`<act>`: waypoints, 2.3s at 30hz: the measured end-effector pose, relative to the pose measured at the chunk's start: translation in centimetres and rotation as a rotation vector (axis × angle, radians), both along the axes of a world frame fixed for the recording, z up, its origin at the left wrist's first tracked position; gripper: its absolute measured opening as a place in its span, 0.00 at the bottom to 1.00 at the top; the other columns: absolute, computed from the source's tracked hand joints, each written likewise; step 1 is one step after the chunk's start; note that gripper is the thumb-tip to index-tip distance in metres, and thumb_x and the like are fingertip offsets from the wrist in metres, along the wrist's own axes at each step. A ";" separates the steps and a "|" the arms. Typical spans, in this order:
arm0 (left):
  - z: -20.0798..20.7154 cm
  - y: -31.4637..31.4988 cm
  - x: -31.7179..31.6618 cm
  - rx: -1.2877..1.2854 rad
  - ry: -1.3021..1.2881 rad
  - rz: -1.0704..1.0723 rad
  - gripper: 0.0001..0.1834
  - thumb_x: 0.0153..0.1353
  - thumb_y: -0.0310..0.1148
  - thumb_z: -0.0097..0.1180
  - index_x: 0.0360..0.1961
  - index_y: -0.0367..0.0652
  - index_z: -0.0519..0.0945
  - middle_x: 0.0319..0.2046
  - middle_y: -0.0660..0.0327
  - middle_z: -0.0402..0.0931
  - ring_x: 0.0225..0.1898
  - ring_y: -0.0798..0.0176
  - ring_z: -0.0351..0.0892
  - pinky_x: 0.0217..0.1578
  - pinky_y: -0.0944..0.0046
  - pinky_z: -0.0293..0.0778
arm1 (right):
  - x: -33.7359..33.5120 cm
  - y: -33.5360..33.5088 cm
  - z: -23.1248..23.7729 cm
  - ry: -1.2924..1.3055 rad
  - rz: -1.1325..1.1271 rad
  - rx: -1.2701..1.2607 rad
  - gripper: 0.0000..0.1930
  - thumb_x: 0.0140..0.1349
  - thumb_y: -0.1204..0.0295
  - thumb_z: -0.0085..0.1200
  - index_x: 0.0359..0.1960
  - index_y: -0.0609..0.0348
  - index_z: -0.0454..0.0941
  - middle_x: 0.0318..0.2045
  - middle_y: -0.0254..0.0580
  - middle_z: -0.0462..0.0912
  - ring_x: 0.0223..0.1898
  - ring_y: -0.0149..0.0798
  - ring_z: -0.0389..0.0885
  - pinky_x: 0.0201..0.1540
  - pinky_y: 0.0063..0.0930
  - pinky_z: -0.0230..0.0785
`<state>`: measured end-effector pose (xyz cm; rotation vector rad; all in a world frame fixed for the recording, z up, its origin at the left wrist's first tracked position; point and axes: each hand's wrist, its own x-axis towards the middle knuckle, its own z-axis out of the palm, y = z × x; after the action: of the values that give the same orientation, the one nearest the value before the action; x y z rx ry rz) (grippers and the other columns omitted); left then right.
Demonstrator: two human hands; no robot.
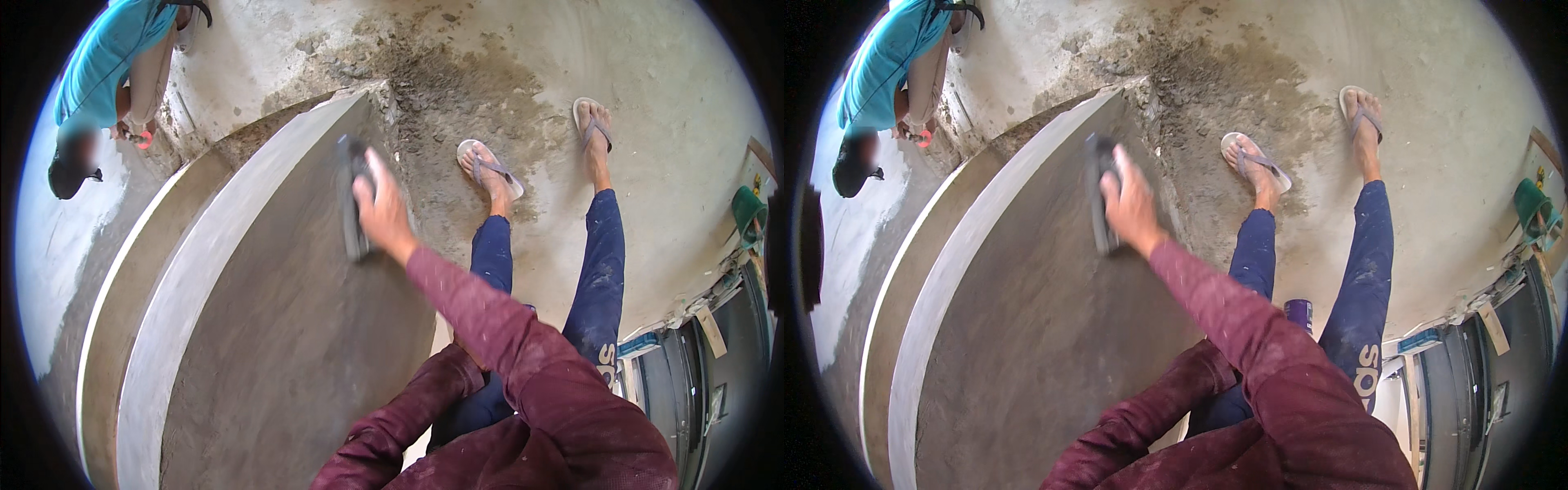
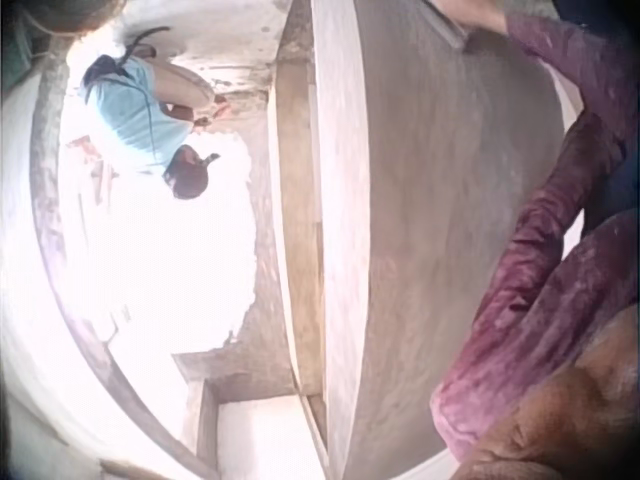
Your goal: The person uses a hand trowel to smooth a freshly applied layer of concrete on a curved wall surface. The person repeatedly scrapes and levels the wet material to create a uniform finish, occasionally dipping the tool into a bucket of water to clean it.
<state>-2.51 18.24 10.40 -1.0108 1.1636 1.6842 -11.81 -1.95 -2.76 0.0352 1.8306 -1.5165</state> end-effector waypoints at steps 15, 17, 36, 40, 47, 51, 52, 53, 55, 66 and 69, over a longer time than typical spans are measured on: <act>-0.4 -2.6 5.0 -0.266 0.273 -0.652 0.34 0.67 0.58 0.51 0.69 0.53 0.72 0.73 0.55 0.63 0.76 0.45 0.53 0.75 0.43 0.49 | -0.8 -0.2 -3.1 -0.244 0.052 0.123 0.26 0.71 0.64 0.47 0.66 0.68 0.71 0.63 0.62 0.77 0.66 0.58 0.74 0.69 0.41 0.64; -1.5 -2.7 6.2 -0.332 0.312 -0.714 0.34 0.68 0.58 0.52 0.70 0.52 0.71 0.72 0.54 0.64 0.76 0.46 0.54 0.75 0.44 0.49 | 1.7 1.4 3.0 -0.122 0.076 -0.026 0.25 0.71 0.63 0.48 0.66 0.61 0.72 0.58 0.64 0.78 0.62 0.61 0.75 0.64 0.48 0.68; 0.0 -7.4 -2.2 -0.271 0.355 -0.526 0.32 0.74 0.54 0.43 0.73 0.53 0.66 0.75 0.55 0.58 0.77 0.47 0.50 0.76 0.42 0.45 | 0.5 0.9 0.0 -0.288 0.050 0.060 0.26 0.71 0.66 0.45 0.68 0.62 0.70 0.65 0.63 0.74 0.68 0.58 0.72 0.71 0.43 0.62; 0.4 -8.1 -2.3 -0.285 0.346 -0.469 0.31 0.70 0.52 0.49 0.70 0.50 0.70 0.71 0.54 0.65 0.74 0.46 0.57 0.74 0.43 0.51 | -1.9 -1.4 2.4 -0.233 0.021 -0.018 0.27 0.69 0.66 0.46 0.69 0.58 0.71 0.62 0.64 0.76 0.65 0.59 0.74 0.70 0.43 0.63; 0.2 -9.0 -4.2 -0.313 0.346 -0.338 0.30 0.66 0.49 0.55 0.65 0.47 0.76 0.65 0.52 0.73 0.70 0.45 0.65 0.71 0.45 0.59 | -1.4 -1.4 -2.0 -0.302 0.080 0.053 0.27 0.69 0.67 0.48 0.69 0.57 0.71 0.65 0.62 0.75 0.67 0.57 0.73 0.72 0.42 0.61; 0.6 -9.4 -4.0 -0.248 0.269 -0.356 0.29 0.66 0.48 0.55 0.65 0.48 0.76 0.65 0.53 0.73 0.70 0.47 0.66 0.70 0.47 0.60 | -2.9 -2.4 -5.1 -0.322 -0.015 0.075 0.26 0.69 0.67 0.49 0.68 0.58 0.72 0.65 0.59 0.75 0.68 0.54 0.73 0.71 0.40 0.63; 1.1 -9.4 -4.1 -0.223 0.250 -0.375 0.28 0.66 0.48 0.55 0.64 0.48 0.76 0.65 0.53 0.73 0.70 0.47 0.66 0.70 0.47 0.60 | -4.5 -2.6 -8.9 -0.350 0.011 0.146 0.26 0.70 0.67 0.48 0.68 0.58 0.72 0.66 0.58 0.75 0.68 0.53 0.73 0.70 0.39 0.64; 1.4 -8.4 -2.8 -0.250 0.259 -0.377 0.28 0.66 0.48 0.55 0.64 0.48 0.77 0.65 0.54 0.74 0.69 0.47 0.67 0.70 0.48 0.61 | -4.2 -2.3 -9.6 -0.399 -0.003 0.138 0.26 0.70 0.67 0.48 0.68 0.58 0.72 0.66 0.58 0.74 0.68 0.53 0.73 0.71 0.39 0.63; -0.5 -4.6 1.5 -0.356 0.290 -0.350 0.27 0.67 0.48 0.54 0.63 0.49 0.77 0.65 0.54 0.74 0.68 0.48 0.68 0.69 0.49 0.62 | -4.8 -2.5 -8.8 -0.378 0.030 0.069 0.26 0.70 0.67 0.48 0.69 0.58 0.71 0.66 0.59 0.74 0.69 0.54 0.71 0.72 0.39 0.62; 0.1 -7.8 -1.8 -0.335 0.238 -0.505 0.25 0.66 0.48 0.55 0.61 0.49 0.79 0.63 0.57 0.76 0.67 0.49 0.69 0.69 0.50 0.62 | -3.5 -1.0 -1.1 -0.371 0.083 0.003 0.26 0.69 0.67 0.49 0.70 0.53 0.72 0.67 0.56 0.75 0.69 0.54 0.71 0.71 0.38 0.61; -0.3 -7.3 -1.0 -0.385 0.316 -0.437 0.24 0.65 0.46 0.58 0.59 0.48 0.81 0.62 0.57 0.76 0.66 0.48 0.70 0.69 0.50 0.63 | -2.7 -1.4 -4.2 -0.313 0.083 0.041 0.26 0.69 0.67 0.49 0.70 0.52 0.71 0.66 0.56 0.75 0.69 0.54 0.71 0.71 0.37 0.61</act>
<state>-3.50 10.90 10.12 -0.6510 1.8203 1.3212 -14.54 -3.39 -7.00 0.2030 1.5934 -1.3328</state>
